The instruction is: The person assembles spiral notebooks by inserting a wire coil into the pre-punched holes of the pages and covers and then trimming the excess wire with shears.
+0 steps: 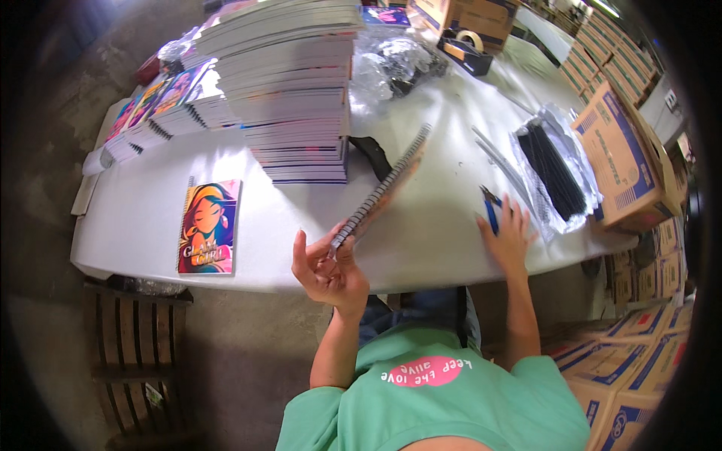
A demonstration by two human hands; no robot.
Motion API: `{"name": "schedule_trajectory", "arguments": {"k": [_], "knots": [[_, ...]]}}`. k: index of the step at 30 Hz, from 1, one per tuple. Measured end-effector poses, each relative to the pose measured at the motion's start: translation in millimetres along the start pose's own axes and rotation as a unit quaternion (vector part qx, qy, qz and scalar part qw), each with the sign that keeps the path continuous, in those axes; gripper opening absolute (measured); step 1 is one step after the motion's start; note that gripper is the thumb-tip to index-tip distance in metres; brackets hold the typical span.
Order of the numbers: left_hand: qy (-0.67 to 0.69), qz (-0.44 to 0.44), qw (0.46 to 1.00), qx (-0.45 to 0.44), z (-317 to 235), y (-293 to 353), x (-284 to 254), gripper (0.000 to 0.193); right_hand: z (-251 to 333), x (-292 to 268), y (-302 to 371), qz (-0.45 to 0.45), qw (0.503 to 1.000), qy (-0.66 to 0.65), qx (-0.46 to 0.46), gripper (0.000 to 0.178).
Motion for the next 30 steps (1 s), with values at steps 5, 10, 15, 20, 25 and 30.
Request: {"name": "schedule_trajectory", "arguments": {"k": [5,10,15,20,25,30], "knots": [[0.008,0.022,0.999,0.038,-2,0,5,0.062,-11,-4,17,-0.056,0.981,-0.172,-0.073,0.068],[-0.025,0.050,0.994,0.093,-6,-3,6,0.062,62,-63,50,0.164,0.684,-0.709,-0.049,0.067],[-0.030,0.070,0.987,0.140,-10,-1,9,0.059,129,-147,65,0.053,0.873,-0.323,-0.362,0.065],[-0.010,0.076,0.974,0.211,-7,0,16,0.052,137,-152,69,0.016,0.886,-0.281,-0.367,0.062],[-0.030,0.134,0.972,0.193,-14,-2,13,0.043,136,-153,68,0.014,0.896,-0.254,-0.365,0.057],[-0.028,0.142,0.960,0.240,-12,1,13,0.040,128,-141,66,0.356,0.743,-0.506,-0.256,0.045]]}}
Point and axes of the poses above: each hand's wrist, its own y-axis away from the middle knuckle, its own x-axis out of the palm, z = x × y, the point moved 3 cm from there along -y, towards the middle knuckle
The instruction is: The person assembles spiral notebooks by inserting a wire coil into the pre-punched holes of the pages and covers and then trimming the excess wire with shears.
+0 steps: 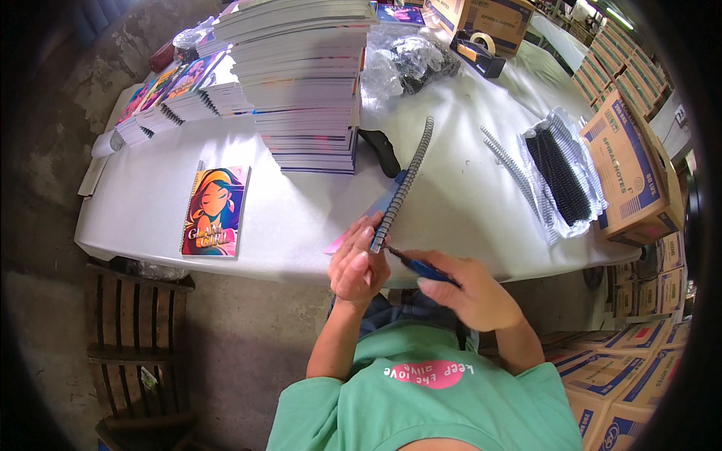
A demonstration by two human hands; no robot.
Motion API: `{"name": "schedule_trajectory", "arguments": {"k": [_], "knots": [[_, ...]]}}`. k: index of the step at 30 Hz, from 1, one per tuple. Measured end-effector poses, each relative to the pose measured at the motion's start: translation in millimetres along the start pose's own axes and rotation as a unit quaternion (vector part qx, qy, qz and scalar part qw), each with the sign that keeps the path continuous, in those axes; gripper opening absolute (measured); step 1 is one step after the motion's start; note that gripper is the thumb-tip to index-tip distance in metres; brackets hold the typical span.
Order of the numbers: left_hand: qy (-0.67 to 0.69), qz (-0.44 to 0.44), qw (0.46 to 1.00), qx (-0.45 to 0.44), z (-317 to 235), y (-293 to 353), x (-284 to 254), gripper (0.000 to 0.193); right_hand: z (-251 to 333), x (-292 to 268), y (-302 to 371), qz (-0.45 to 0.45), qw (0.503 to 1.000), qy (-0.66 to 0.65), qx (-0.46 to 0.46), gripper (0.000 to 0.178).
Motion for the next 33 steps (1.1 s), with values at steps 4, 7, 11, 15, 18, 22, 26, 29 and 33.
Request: {"name": "schedule_trajectory", "arguments": {"k": [4,7,11,15,18,22,26,29,33], "knots": [[-0.014,0.007,1.000,0.025,-5,-1,-7,0.045,-31,7,-1,0.183,0.894,-0.361,0.193,0.050],[0.016,-0.065,0.996,-0.057,4,0,-27,0.052,-27,5,-7,-0.031,0.977,0.187,-0.098,0.052],[0.024,-0.198,0.937,-0.288,9,-23,-85,0.048,-105,-13,-1,-0.150,0.876,0.439,0.132,0.059],[0.064,-0.191,0.890,-0.409,18,-29,-143,0.032,-88,-16,-25,-0.273,0.854,0.441,0.029,0.064],[0.106,-0.127,0.914,-0.370,6,-61,-162,0.031,13,20,-64,-0.201,0.898,0.309,-0.240,0.073],[-0.042,0.017,0.961,-0.272,-11,-144,-180,0.037,63,84,-145,0.107,0.955,0.135,-0.242,0.066],[-0.415,-0.047,0.908,0.001,12,-210,-229,0.047,44,120,-239,0.063,0.954,-0.286,-0.066,0.049],[-0.390,-0.035,0.898,-0.202,58,-185,-264,0.050,-50,158,-299,-0.056,0.979,-0.189,-0.044,0.073],[-0.382,0.109,0.809,-0.434,143,-50,-294,0.048,-58,188,-296,-0.050,0.995,0.062,-0.054,0.084]]}}
Point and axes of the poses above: each hand's wrist, its own y-axis away from the middle knuckle, its own x-axis out of the palm, z = x × y, the point moved 3 cm from there along -y, towards the middle knuckle
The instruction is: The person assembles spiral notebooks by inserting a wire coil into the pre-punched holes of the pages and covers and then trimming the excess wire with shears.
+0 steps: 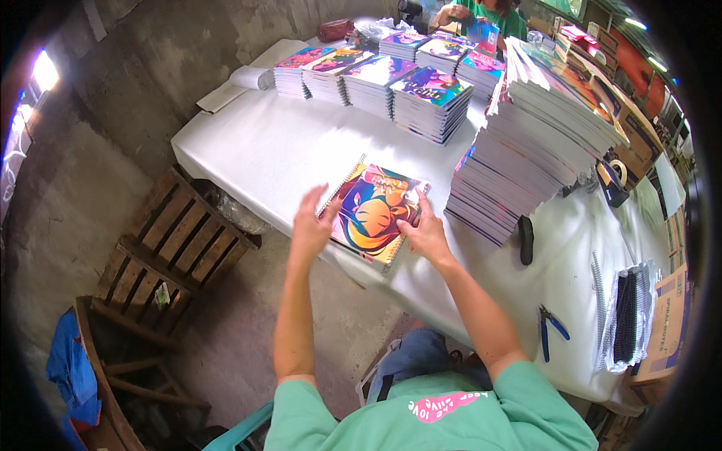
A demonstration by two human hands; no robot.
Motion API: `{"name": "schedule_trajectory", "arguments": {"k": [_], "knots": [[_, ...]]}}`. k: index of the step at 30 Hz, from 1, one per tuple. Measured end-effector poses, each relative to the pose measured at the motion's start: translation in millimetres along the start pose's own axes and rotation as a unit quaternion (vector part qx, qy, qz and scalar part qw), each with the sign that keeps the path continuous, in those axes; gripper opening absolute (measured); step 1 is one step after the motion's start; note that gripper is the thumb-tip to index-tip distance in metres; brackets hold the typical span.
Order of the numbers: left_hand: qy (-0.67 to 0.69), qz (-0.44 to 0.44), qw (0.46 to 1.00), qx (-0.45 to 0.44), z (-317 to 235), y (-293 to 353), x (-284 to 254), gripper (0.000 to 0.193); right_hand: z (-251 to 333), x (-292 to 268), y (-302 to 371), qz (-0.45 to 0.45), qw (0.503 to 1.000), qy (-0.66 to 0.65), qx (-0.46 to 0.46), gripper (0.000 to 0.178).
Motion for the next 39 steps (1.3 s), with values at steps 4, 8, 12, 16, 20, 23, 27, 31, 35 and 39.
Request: {"name": "schedule_trajectory", "arguments": {"k": [4,8,12,16,20,23,27,31,35,39], "knots": [[-0.118,0.016,0.993,-0.022,23,15,38,0.044,13,-6,0,0.083,0.989,-0.040,0.118,0.083],[-0.065,-0.001,0.998,-0.025,25,6,39,0.042,16,-5,-10,0.125,0.984,-0.015,0.126,0.083],[0.010,-0.011,1.000,0.015,22,11,32,0.036,15,-9,-14,0.172,0.979,0.001,0.107,0.085],[-0.009,-0.004,1.000,0.024,23,5,39,0.034,32,-38,5,0.144,0.975,0.114,-0.129,0.075],[-0.114,-0.100,0.986,0.064,31,9,20,0.040,154,-172,89,-0.040,0.884,0.084,-0.458,0.026],[0.069,-0.160,0.976,0.133,-80,-22,4,0.043,181,-315,91,-0.287,0.871,0.053,-0.396,0.025],[0.223,-0.061,0.891,0.391,-262,-46,20,0.057,134,-425,28,-0.106,0.970,-0.207,-0.076,0.026],[0.177,-0.041,0.908,0.378,-320,-62,52,0.056,157,-373,5,-0.048,0.993,-0.026,0.108,0.067],[0.145,-0.055,0.892,0.424,-330,-67,65,0.047,155,-403,-11,-0.083,0.988,0.099,0.082,0.040],[0.069,-0.036,0.881,0.467,-344,-63,59,0.047,146,-474,9,-0.199,0.956,0.034,-0.211,0.047]]}}
Point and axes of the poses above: each hand's wrist, its own y-axis away from the middle knuckle, its own x-axis out of the palm, z = x × y, the point moved 3 cm from there along -y, towards the middle knuckle
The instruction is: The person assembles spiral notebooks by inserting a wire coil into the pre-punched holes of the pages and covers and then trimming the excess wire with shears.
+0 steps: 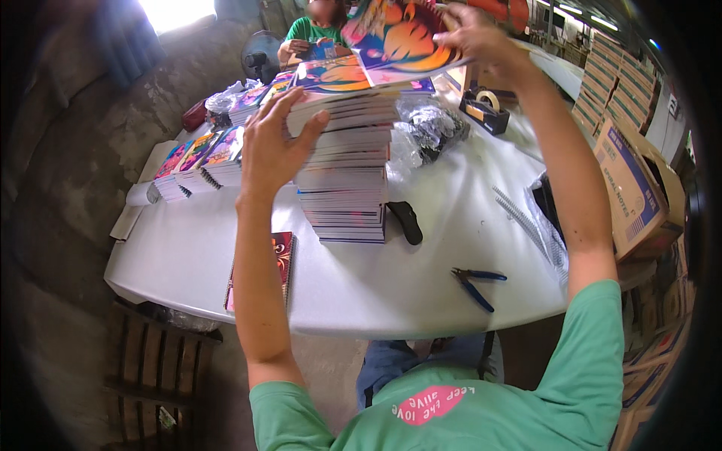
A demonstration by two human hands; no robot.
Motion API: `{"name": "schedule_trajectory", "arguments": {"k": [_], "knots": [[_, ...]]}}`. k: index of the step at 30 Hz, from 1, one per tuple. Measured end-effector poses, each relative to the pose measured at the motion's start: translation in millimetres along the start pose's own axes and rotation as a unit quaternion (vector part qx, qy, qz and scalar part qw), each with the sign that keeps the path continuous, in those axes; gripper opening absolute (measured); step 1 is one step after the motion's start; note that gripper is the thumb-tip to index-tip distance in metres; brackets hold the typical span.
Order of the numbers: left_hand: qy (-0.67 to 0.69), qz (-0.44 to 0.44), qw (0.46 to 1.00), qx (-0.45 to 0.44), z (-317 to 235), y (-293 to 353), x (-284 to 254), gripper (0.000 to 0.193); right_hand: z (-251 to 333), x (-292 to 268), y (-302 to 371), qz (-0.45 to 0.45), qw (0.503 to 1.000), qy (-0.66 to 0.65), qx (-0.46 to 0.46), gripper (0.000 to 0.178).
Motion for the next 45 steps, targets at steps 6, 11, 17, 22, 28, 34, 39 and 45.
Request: {"name": "schedule_trajectory", "arguments": {"k": [6,11,17,22,28,34,39,45], "knots": [[-0.003,-0.237,0.970,0.054,-64,50,-48,0.076,81,7,139,0.066,0.996,0.033,-0.047,0.040],[-0.070,0.087,0.991,0.076,-168,160,17,0.046,37,98,268,0.290,0.930,0.225,0.009,0.067],[-0.049,0.141,0.988,0.036,-138,203,77,0.028,-22,63,275,0.330,0.935,-0.043,0.125,0.056],[-0.026,0.045,0.994,0.093,-137,161,68,0.024,-194,1,308,0.040,0.839,0.490,0.234,0.044],[-0.042,0.051,0.994,0.085,-125,184,72,0.031,-222,-20,316,-0.004,0.849,0.429,0.310,0.042],[-0.102,0.032,0.994,0.011,-126,214,91,0.050,-191,-33,273,0.004,0.887,0.331,0.320,0.035],[-0.023,-0.061,0.992,-0.112,-150,212,112,0.060,-209,8,284,0.059,0.869,0.407,0.275,0.041],[-0.111,-0.026,0.989,-0.090,-148,217,128,0.057,-202,24,283,0.105,0.810,0.498,0.292,0.017]]}}
Point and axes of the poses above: each hand's wrist, its own y-axis away from the middle knuckle, its own x-axis out of the palm, z = x × y, the point moved 3 cm from there along -y, towards the middle knuckle
